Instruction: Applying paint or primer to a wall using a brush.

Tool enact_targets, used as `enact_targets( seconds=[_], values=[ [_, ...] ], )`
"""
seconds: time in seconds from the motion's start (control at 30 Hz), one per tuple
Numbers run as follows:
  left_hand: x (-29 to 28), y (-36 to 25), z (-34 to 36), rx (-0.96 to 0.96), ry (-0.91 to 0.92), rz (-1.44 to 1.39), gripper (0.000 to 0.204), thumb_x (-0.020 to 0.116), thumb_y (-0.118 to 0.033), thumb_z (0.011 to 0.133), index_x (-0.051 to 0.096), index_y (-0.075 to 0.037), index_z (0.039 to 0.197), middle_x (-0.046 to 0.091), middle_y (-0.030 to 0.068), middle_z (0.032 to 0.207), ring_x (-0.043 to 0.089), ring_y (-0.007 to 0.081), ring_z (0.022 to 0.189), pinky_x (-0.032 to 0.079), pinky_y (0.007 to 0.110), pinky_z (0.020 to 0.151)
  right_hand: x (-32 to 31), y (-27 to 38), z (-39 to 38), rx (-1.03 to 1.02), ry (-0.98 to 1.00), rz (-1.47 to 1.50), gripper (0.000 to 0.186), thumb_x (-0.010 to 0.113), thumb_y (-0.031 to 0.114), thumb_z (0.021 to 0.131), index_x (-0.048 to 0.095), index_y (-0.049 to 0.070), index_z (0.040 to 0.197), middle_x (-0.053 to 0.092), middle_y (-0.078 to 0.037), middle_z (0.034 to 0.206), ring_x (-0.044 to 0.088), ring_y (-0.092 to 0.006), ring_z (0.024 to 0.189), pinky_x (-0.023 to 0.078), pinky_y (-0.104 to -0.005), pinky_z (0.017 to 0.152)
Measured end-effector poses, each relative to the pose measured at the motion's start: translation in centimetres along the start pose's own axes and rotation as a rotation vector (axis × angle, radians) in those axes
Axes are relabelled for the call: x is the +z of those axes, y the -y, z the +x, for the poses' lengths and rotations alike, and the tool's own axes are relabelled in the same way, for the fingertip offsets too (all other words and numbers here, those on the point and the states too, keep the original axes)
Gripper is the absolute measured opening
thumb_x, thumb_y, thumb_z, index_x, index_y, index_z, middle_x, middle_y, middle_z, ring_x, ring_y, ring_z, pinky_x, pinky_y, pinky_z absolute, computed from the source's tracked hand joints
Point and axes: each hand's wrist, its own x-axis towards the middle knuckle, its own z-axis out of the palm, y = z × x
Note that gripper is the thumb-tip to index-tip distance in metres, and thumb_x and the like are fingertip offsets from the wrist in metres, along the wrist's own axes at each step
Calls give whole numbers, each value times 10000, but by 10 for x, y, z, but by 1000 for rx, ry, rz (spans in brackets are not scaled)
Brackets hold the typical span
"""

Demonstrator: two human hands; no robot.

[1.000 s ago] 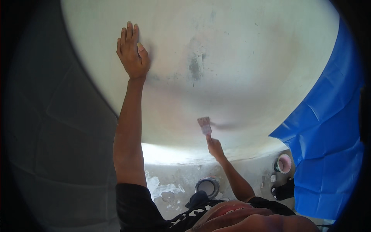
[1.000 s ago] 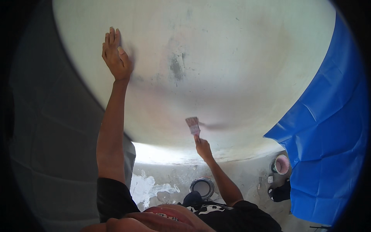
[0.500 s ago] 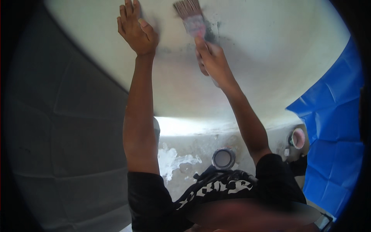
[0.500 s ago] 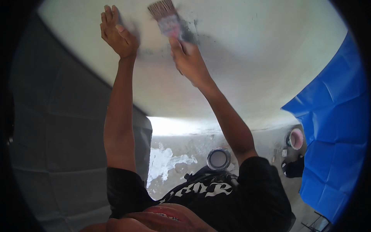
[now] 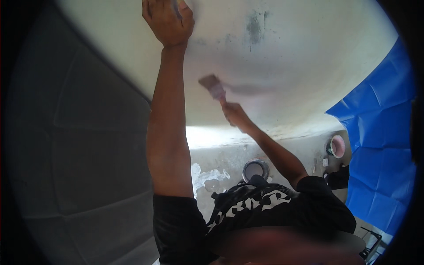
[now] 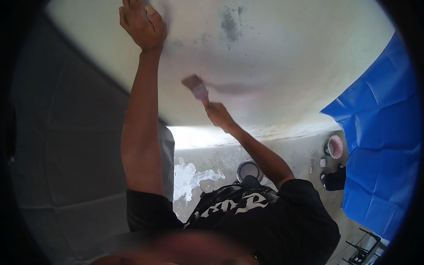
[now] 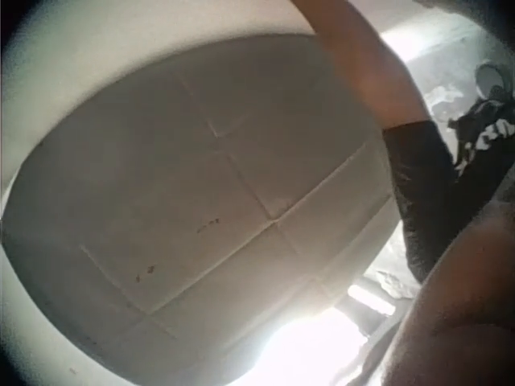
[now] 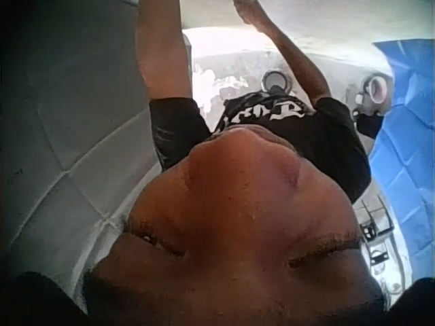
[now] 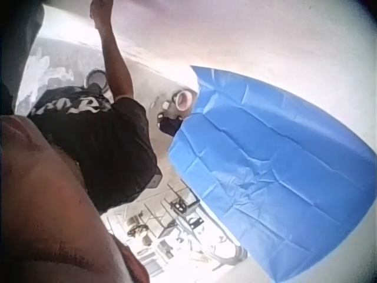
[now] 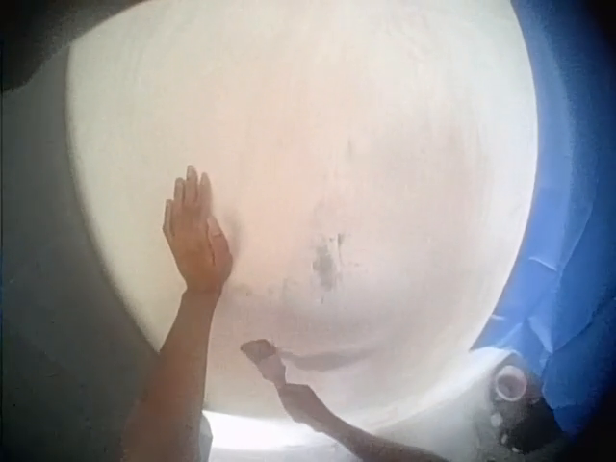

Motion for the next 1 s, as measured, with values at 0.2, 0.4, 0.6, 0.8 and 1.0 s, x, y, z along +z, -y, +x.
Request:
enact_targets(
  seconds=[0.2, 0.4, 0.6, 0.8, 1.0],
  values=[
    [-1, 5, 6, 40, -72, -53, 512, 345, -208, 1032, 462, -36, 1499, 431, 163, 1569, 357, 342, 1475, 224, 502, 1201, -20, 164, -19, -302, 86, 534, 521, 554, 600, 989, 422, 159, 747, 317, 77, 635, 266, -41, 473, 160, -246, 423],
    [3, 10, 5, 33, -50, -28, 528, 388, -204, 1014, 437, -33, 1510, 409, 164, 1582, 349, 358, 1477, 233, 524, 1197, 7, 21, 31, -159, -115, 114, 708, 375, 698, 1006, 467, 92, 651, 492, -28, 594, 457, -123, 511, 361, -320, 462],
    [-3, 0, 1, 3, -23, -69, 534, 417, -191, 1000, 437, -21, 1506, 406, 171, 1582, 341, 370, 1480, 228, 536, 1201, 4, -60, 20, -160, -83, -155, 620, 428, 570, 1050, 503, 72, 690, 477, -10, 584, 457, -133, 536, 389, -339, 520],
    [2, 8, 1, -20, -119, -136, 512, 397, -270, 994, 529, -91, 1456, 489, 100, 1539, 401, 301, 1455, 195, 469, 1201, -40, 202, -16, -454, -1, 531, 476, 528, 580, 1008, 450, 171, 779, 356, 72, 615, 319, -37, 466, 210, -230, 394],
    [6, 12, -3, -31, -123, -112, 537, 489, -250, 933, 543, -106, 1448, 486, 54, 1548, 405, 263, 1460, 223, 462, 1202, -69, 214, -24, -474, -122, 327, 514, 473, 605, 1022, 407, 170, 755, 322, 75, 611, 306, -41, 465, 194, -235, 394]
  ],
)
